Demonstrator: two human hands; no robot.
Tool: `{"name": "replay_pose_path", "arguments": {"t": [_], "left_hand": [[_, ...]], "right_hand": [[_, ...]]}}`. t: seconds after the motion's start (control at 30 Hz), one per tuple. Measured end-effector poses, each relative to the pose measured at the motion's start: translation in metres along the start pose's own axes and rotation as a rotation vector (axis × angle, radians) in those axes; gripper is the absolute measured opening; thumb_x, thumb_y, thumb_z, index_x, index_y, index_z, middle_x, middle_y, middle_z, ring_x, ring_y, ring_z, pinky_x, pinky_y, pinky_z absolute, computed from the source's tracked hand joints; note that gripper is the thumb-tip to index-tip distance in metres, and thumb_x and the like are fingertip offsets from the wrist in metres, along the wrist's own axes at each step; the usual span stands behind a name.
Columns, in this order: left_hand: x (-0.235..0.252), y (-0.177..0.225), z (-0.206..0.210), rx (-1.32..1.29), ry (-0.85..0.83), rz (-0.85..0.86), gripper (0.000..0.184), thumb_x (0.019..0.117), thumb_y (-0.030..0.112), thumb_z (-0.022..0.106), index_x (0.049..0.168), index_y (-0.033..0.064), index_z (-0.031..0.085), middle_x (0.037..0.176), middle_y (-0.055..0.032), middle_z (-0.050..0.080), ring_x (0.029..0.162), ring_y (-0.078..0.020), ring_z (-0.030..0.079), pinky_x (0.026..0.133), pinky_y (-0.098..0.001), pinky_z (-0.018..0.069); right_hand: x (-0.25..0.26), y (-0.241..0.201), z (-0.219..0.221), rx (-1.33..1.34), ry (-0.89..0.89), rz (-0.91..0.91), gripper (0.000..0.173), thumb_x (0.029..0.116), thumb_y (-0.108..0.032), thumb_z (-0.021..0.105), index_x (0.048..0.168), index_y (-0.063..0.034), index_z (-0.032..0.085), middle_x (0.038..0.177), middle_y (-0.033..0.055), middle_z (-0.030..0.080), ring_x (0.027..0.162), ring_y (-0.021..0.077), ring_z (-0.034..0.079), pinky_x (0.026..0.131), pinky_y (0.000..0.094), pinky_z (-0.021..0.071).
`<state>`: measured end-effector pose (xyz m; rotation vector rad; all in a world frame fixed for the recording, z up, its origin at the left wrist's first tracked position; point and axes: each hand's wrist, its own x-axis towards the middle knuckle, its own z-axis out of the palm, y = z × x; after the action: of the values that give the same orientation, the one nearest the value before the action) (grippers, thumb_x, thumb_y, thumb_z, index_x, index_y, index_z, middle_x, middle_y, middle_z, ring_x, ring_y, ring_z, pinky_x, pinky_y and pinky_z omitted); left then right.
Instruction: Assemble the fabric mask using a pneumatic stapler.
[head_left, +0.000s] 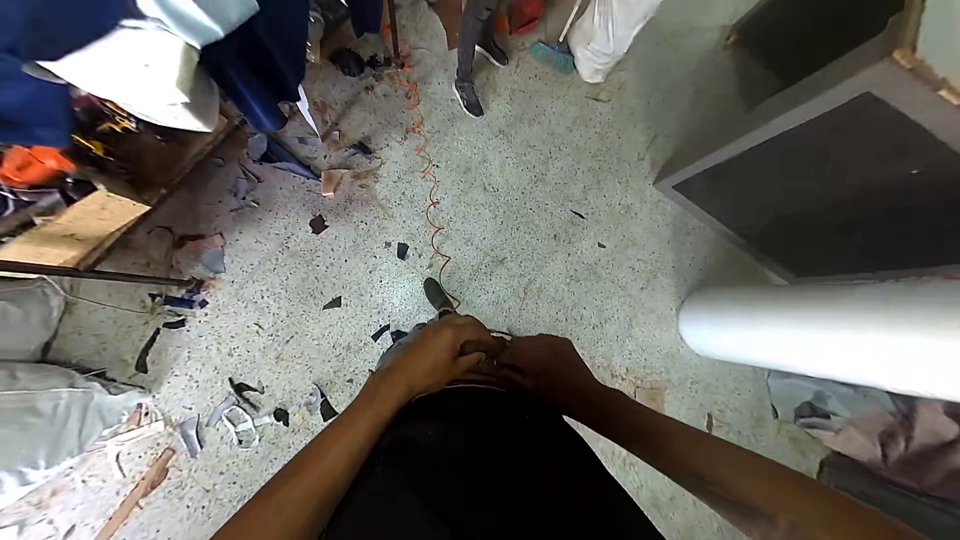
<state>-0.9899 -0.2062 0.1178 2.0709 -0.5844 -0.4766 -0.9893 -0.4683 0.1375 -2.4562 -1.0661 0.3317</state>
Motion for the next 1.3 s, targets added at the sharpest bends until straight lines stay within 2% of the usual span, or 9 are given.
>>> {"name": "replay_pose_path", "arguments": {"t": [0.1, 0.23, 0.33, 0.5, 0.73, 0.9, 1.0, 1.13, 1.3], "left_hand": [[-0.006, 0.002, -0.015, -0.002, 0.027, 0.016, 0.020, 0.0965, 0.032, 0.070, 0.115, 0.0276, 0.075, 0.124, 0.0126, 0.067, 0.122, -0.0040, 0.059, 0.107, -0.0338, 0.0508], [-0.017, -0.001, -0.029, -0.050, -0.040, 0.127, 0.028, 0.0939, 0.036, 0.074, 0.120, 0.0250, 0.075, 0.134, 0.0123, 0.064, 0.131, -0.0057, 0.052, 0.112, -0.0336, 0.0459], [-0.022, -0.006, -0.027, -0.055, 0.023, 0.149, 0.019, 0.0948, 0.034, 0.073, 0.106, 0.0192, 0.078, 0.130, 0.0083, 0.066, 0.131, -0.0092, 0.053, 0.113, -0.0360, 0.0449], [-0.064, -0.013, -0.020, 0.012, 0.211, 0.158, 0.020, 0.1018, 0.037, 0.063, 0.109, 0.0245, 0.077, 0.142, 0.0069, 0.061, 0.144, -0.0158, 0.045, 0.122, -0.0434, 0.0376], [-0.098, -0.024, 0.016, -0.053, 0.459, 0.110, 0.014, 0.0984, 0.030, 0.070, 0.108, 0.0225, 0.078, 0.129, 0.0065, 0.070, 0.125, -0.0150, 0.062, 0.109, -0.0374, 0.0504], [-0.102, -0.018, 0.006, -0.173, 0.601, 0.074, 0.017, 0.0920, 0.027, 0.079, 0.105, 0.0164, 0.078, 0.121, 0.0013, 0.073, 0.118, -0.0168, 0.067, 0.103, -0.0377, 0.0569], [-0.109, -0.010, -0.008, -0.334, 0.716, -0.016, 0.020, 0.0881, 0.021, 0.083, 0.105, 0.0124, 0.077, 0.118, -0.0026, 0.073, 0.110, -0.0183, 0.071, 0.095, -0.0385, 0.0625], [-0.129, 0.000, -0.036, -0.508, 0.929, -0.117, 0.021, 0.0869, 0.015, 0.083, 0.106, 0.0096, 0.075, 0.111, -0.0101, 0.075, 0.102, -0.0283, 0.073, 0.088, -0.0438, 0.0651], [-0.149, -0.011, -0.084, -0.410, 1.158, -0.274, 0.026, 0.0875, 0.020, 0.083, 0.110, 0.0111, 0.075, 0.104, -0.0100, 0.077, 0.083, -0.0256, 0.075, 0.072, -0.0391, 0.0661]], "right_hand": [[0.014, -0.009, -0.007, 0.020, 0.077, -0.091, 0.015, 0.0993, -0.032, 0.062, 0.100, -0.0250, 0.076, 0.102, -0.0085, 0.072, 0.078, 0.0069, 0.067, 0.065, 0.0315, 0.0567], [0.034, -0.020, -0.019, 0.170, 0.099, -0.120, 0.015, 0.0964, -0.034, 0.068, 0.103, -0.0235, 0.077, 0.082, -0.0075, 0.066, 0.071, 0.0046, 0.062, 0.063, 0.0279, 0.0548], [0.054, -0.015, -0.032, 0.362, -0.016, -0.191, 0.030, 0.0954, -0.043, 0.072, 0.119, -0.0243, 0.074, 0.090, -0.0056, 0.070, 0.077, 0.0054, 0.065, 0.070, 0.0291, 0.0573], [0.110, 0.023, -0.035, 0.678, -0.034, 0.032, 0.039, 0.1002, -0.047, 0.063, 0.130, -0.0224, 0.068, 0.089, -0.0050, 0.068, 0.076, 0.0092, 0.065, 0.069, 0.0324, 0.0598], [0.192, 0.072, 0.154, 0.572, -0.688, 0.398, 0.041, 0.0997, -0.051, 0.061, 0.120, -0.0166, 0.073, 0.106, 0.0031, 0.075, 0.096, 0.0171, 0.072, 0.090, 0.0457, 0.0598], [0.190, 0.064, 0.240, 0.141, -1.193, 0.526, 0.094, 0.0745, -0.088, 0.058, 0.108, -0.0021, 0.072, 0.113, 0.0228, 0.070, 0.109, 0.0397, 0.067, 0.091, 0.0677, 0.0512], [0.183, 0.065, 0.269, 0.132, -1.120, 0.594, 0.092, 0.0661, -0.092, 0.058, 0.103, -0.0094, 0.073, 0.107, 0.0145, 0.073, 0.103, 0.0335, 0.070, 0.085, 0.0646, 0.0545], [0.169, 0.054, 0.280, 0.376, -0.930, 0.757, 0.063, 0.0816, -0.061, 0.070, 0.107, -0.0033, 0.070, 0.107, 0.0163, 0.072, 0.102, 0.0322, 0.069, 0.090, 0.0588, 0.0546], [0.192, 0.054, 0.278, 0.833, -0.367, 0.829, 0.038, 0.0826, -0.034, 0.079, 0.103, -0.0027, 0.070, 0.090, 0.0104, 0.074, 0.085, 0.0229, 0.072, 0.081, 0.0478, 0.0601]]}}
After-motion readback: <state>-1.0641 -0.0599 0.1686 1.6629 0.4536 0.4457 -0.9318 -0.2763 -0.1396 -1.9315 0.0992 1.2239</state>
